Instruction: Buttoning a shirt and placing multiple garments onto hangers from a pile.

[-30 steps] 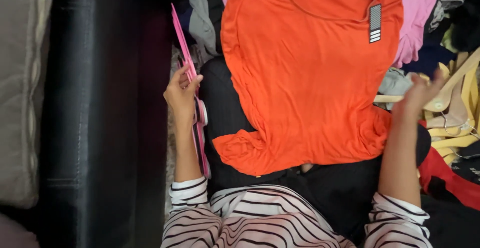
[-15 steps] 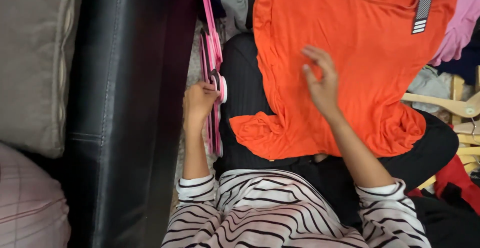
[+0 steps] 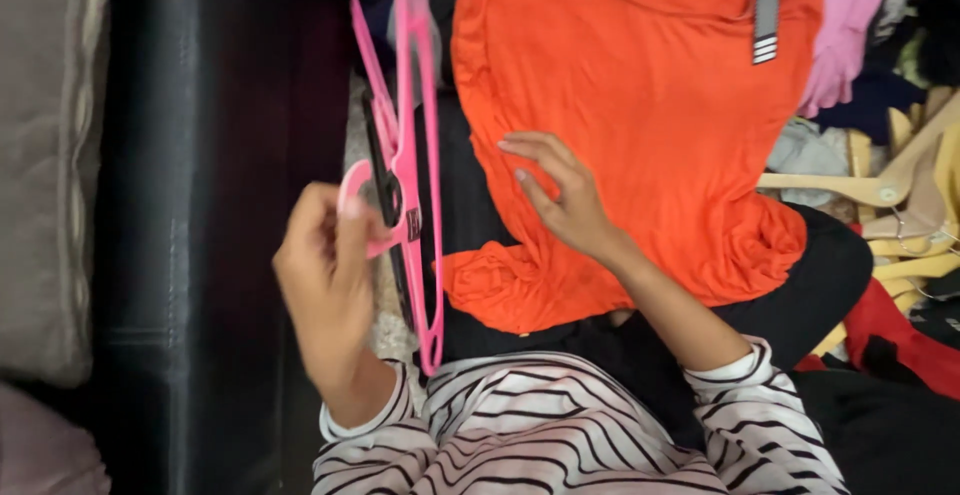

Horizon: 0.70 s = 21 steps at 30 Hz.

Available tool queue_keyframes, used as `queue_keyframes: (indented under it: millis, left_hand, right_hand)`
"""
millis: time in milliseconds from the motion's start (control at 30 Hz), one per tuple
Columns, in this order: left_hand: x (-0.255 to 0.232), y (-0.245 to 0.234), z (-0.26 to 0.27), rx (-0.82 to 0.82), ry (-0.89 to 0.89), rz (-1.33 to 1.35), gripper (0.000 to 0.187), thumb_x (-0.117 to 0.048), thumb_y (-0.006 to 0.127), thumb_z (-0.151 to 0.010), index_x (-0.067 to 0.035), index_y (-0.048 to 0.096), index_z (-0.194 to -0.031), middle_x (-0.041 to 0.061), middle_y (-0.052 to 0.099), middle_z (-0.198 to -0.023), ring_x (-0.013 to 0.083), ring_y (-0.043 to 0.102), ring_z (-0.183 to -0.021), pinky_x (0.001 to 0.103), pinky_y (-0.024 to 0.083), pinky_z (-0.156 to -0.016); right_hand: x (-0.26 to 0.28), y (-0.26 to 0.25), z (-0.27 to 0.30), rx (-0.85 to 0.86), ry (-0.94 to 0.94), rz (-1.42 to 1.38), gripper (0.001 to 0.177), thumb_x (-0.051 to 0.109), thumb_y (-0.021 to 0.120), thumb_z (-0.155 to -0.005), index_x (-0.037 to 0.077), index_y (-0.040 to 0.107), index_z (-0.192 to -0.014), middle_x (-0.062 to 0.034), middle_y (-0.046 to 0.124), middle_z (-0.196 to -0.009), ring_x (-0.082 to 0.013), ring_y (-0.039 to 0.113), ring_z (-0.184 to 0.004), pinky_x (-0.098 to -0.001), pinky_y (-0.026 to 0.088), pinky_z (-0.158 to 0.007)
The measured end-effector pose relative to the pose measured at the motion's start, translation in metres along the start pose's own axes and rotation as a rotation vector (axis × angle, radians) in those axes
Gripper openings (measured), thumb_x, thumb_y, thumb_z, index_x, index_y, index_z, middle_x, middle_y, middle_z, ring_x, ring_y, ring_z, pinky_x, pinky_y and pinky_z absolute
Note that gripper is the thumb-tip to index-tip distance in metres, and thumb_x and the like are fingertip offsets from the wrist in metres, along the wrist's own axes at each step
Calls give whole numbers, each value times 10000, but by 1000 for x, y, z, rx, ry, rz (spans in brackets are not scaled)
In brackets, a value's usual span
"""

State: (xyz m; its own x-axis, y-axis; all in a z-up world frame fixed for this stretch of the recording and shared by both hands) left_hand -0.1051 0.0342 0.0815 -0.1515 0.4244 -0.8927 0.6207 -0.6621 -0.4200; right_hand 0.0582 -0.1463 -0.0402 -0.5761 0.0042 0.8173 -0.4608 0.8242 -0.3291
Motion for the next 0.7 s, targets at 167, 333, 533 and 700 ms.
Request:
queue_keyframes:
  millis: [167,333,533,700]
  left_hand:
    - [-29,13,-1,-21,142,252,345,-250,446,-1111,-17,613,-919,98,615,-643,178,634,-640,282,532,-670]
    - [-38,84,-18,179,126,433,311,-294,438,-1106,-17,555,-1027,136,696,-783,204,692,-817,349,551,-805]
    - [-28,184,-18,383,117,673,228,-256,558,-1063,-38,517,-1118,174,701,-1040,283,715,-1025,452,548,-943]
    - [-45,239,-27,679,113,717,308,-173,666,-1004,-11,553,-1241,169,656,-1187,316,697,-1144,453,568,-984]
  right_hand:
    - [8,-19,3,-39,34,-81,321,64,640,-1006,59,648,-1326,-143,673,-1241,-323,680,-1127,-427,542,-975]
    - [11,-45,11,-43,93,-23,515,177,647,-1021,68,489,-1498,-234,432,-1492,-434,467,-1328,-538,402,-1100]
    - [-11,-81,28,14,169,52,886,346,744,-927,26,271,-1605,-352,57,-1656,-578,81,-1496,-666,127,-1222]
    - [-42,-130,41,-175,134,219,548,-31,599,-958,-63,456,-1487,-317,486,-1483,-533,461,-1358,-610,364,-1128]
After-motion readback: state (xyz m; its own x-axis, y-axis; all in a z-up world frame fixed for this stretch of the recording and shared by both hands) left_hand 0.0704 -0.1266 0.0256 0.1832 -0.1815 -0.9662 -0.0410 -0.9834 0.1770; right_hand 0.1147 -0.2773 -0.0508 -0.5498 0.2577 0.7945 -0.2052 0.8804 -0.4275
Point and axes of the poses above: each hand's wrist, its own z-axis away from the middle knuckle, its own y-axis out of the palm, x = y × z, the point moved 5 cm from there along -z, towards the middle knuckle
